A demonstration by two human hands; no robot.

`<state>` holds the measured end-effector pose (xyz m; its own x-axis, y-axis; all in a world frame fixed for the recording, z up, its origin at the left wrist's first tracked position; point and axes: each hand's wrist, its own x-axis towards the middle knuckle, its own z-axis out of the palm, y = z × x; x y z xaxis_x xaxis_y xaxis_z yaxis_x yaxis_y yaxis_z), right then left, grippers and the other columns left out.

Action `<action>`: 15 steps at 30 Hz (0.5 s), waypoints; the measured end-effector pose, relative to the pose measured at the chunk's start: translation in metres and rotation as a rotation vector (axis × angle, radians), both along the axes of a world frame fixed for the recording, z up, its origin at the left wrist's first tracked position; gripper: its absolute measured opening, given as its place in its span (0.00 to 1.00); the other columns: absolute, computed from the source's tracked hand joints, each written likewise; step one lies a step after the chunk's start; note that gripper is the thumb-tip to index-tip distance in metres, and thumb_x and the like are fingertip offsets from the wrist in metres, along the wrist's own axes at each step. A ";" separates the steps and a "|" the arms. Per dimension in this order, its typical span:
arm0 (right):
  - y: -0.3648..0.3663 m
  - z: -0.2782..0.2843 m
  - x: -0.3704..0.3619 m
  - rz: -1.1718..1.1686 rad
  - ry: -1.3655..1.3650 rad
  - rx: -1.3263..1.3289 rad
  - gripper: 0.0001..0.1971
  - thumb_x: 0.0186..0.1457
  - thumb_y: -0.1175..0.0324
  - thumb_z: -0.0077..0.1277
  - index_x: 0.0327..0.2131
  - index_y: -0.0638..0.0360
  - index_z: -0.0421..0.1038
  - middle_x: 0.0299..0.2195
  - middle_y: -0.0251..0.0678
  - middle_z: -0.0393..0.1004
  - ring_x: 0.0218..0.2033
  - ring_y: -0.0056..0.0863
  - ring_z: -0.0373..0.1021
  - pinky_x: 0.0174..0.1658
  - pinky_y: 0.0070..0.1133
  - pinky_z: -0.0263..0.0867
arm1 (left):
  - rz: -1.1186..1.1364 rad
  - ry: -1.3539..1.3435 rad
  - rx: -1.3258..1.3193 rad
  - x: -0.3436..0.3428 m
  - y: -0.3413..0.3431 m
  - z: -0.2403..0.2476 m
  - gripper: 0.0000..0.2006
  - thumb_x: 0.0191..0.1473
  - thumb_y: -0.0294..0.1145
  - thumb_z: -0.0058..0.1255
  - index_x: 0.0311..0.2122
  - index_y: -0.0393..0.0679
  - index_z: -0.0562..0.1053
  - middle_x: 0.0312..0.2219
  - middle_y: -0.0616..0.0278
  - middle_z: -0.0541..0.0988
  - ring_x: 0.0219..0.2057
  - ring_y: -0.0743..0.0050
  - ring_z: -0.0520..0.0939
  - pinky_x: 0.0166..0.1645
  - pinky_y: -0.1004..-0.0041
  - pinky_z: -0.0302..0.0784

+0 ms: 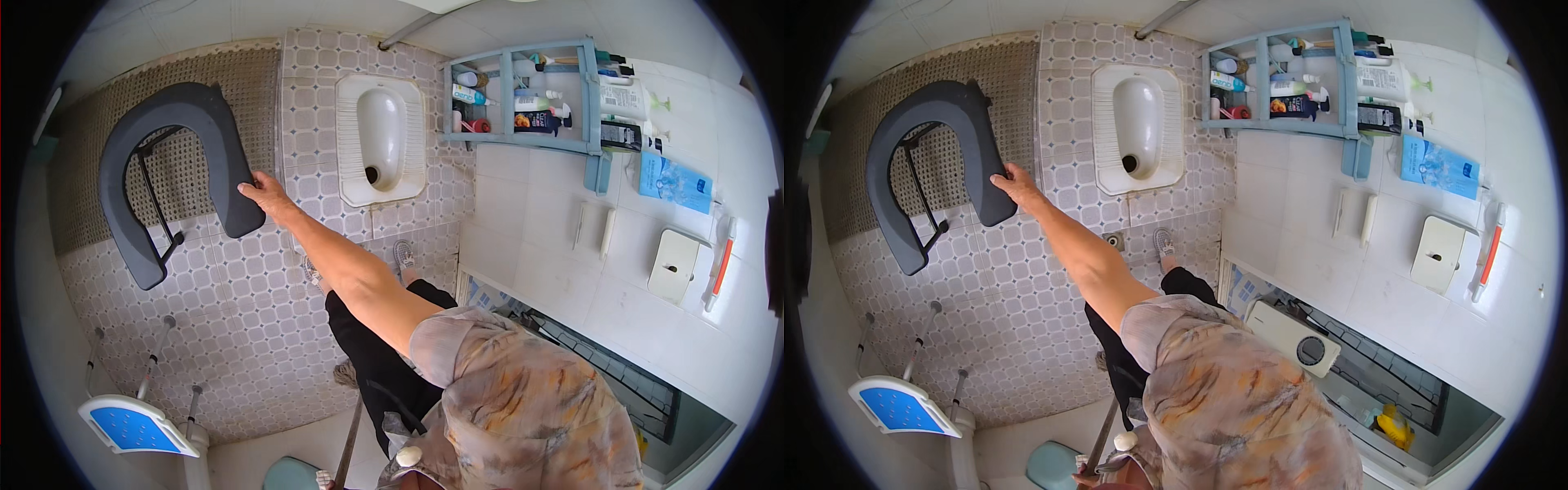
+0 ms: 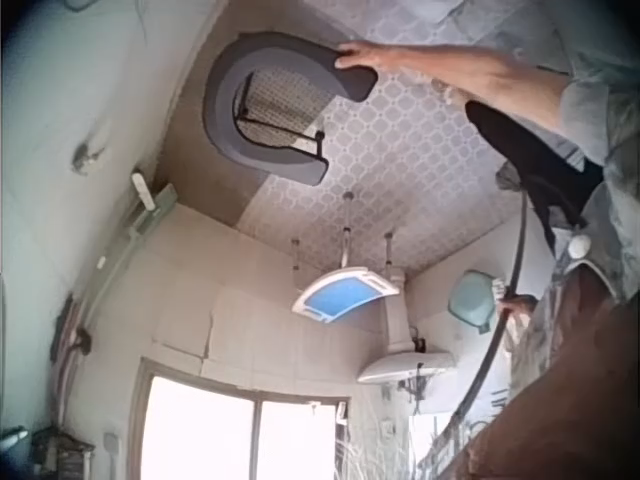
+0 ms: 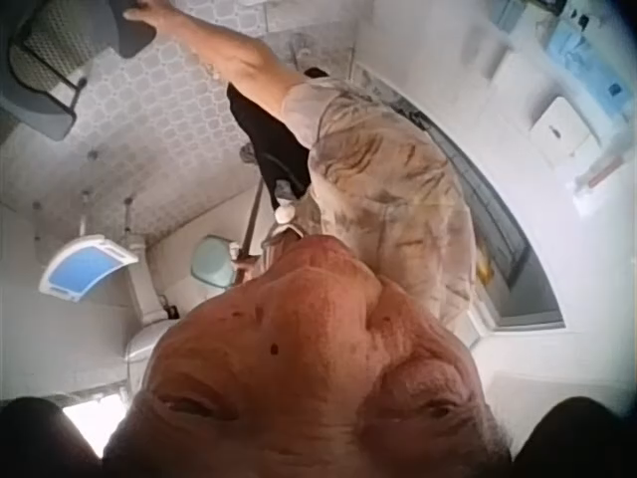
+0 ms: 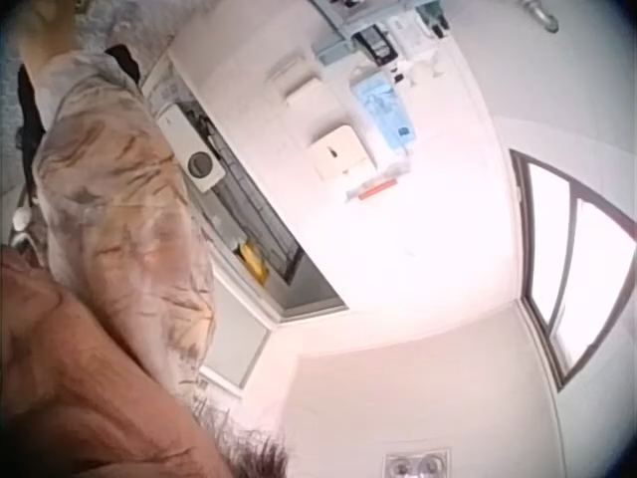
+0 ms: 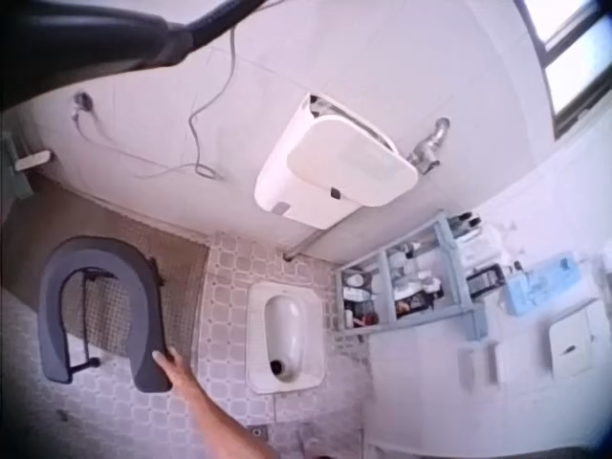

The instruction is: The recorder mops the floor of a home, moving from a living/dining area into a bathroom where they mop around and inside a squat toilet.

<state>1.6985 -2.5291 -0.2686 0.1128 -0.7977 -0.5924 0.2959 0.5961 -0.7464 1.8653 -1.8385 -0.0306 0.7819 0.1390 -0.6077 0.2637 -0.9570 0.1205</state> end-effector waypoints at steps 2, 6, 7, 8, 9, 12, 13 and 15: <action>-0.003 0.001 0.001 0.163 0.299 -0.069 0.25 0.46 0.59 0.59 0.44 0.67 0.67 0.36 0.45 0.74 0.38 0.35 0.71 0.42 0.27 0.67 | -0.025 0.019 0.039 0.003 0.007 -0.002 0.18 0.54 0.45 0.46 0.22 0.39 0.70 0.21 0.61 0.73 0.26 0.69 0.71 0.39 0.66 0.68; -0.008 0.010 -0.009 0.362 0.882 -0.254 0.28 0.46 0.61 0.56 0.49 0.68 0.63 0.42 0.55 0.71 0.45 0.51 0.67 0.50 0.36 0.63 | -0.113 0.082 0.071 0.014 -0.003 -0.022 0.18 0.54 0.43 0.47 0.21 0.40 0.70 0.20 0.62 0.73 0.26 0.69 0.72 0.39 0.65 0.68; -0.006 0.011 -0.017 0.321 0.955 -0.286 0.29 0.47 0.63 0.55 0.50 0.68 0.62 0.43 0.54 0.69 0.46 0.52 0.66 0.51 0.36 0.63 | -0.144 0.110 0.063 0.013 -0.014 -0.034 0.17 0.54 0.43 0.47 0.21 0.40 0.70 0.20 0.62 0.73 0.26 0.69 0.72 0.39 0.65 0.68; 0.004 0.021 -0.014 0.299 1.008 -0.355 0.29 0.47 0.65 0.55 0.52 0.68 0.60 0.44 0.54 0.68 0.47 0.52 0.65 0.51 0.36 0.62 | -0.160 0.122 0.069 0.011 -0.020 -0.039 0.17 0.53 0.43 0.47 0.21 0.40 0.70 0.20 0.62 0.74 0.26 0.69 0.72 0.39 0.65 0.69; 0.015 0.036 -0.005 0.277 1.053 -0.425 0.30 0.47 0.67 0.54 0.53 0.67 0.58 0.44 0.54 0.67 0.48 0.53 0.64 0.52 0.36 0.62 | -0.174 0.125 0.075 0.012 -0.022 -0.042 0.17 0.53 0.42 0.47 0.21 0.40 0.70 0.20 0.62 0.74 0.26 0.69 0.72 0.39 0.65 0.69; 0.044 0.077 0.003 0.414 0.863 -0.383 0.25 0.48 0.66 0.52 0.49 0.68 0.64 0.44 0.52 0.71 0.47 0.48 0.67 0.52 0.34 0.63 | -0.206 0.123 0.088 0.013 -0.023 -0.060 0.16 0.53 0.41 0.48 0.20 0.40 0.70 0.20 0.62 0.74 0.26 0.69 0.72 0.38 0.65 0.69; 0.052 0.086 -0.022 0.480 0.766 -0.314 0.24 0.48 0.66 0.53 0.49 0.67 0.66 0.44 0.51 0.72 0.46 0.47 0.68 0.52 0.35 0.64 | -0.234 0.170 0.062 -0.035 -0.090 -0.037 0.16 0.53 0.41 0.48 0.20 0.40 0.70 0.20 0.62 0.74 0.26 0.69 0.72 0.38 0.65 0.69; 0.079 0.112 -0.038 0.554 0.646 -0.482 0.22 0.50 0.64 0.52 0.47 0.66 0.68 0.43 0.49 0.73 0.46 0.41 0.70 0.50 0.33 0.65 | -0.124 0.185 -0.537 -0.075 -0.150 -0.015 0.12 0.50 0.36 0.50 0.20 0.40 0.70 0.20 0.63 0.74 0.26 0.71 0.72 0.39 0.67 0.69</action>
<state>1.6603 -2.4499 -0.1568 0.3130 -0.9024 -0.2962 -0.4858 0.1159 -0.8663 1.7900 -1.9886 -0.0457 0.6467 -0.3123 -0.6959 0.2170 -0.7994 0.5603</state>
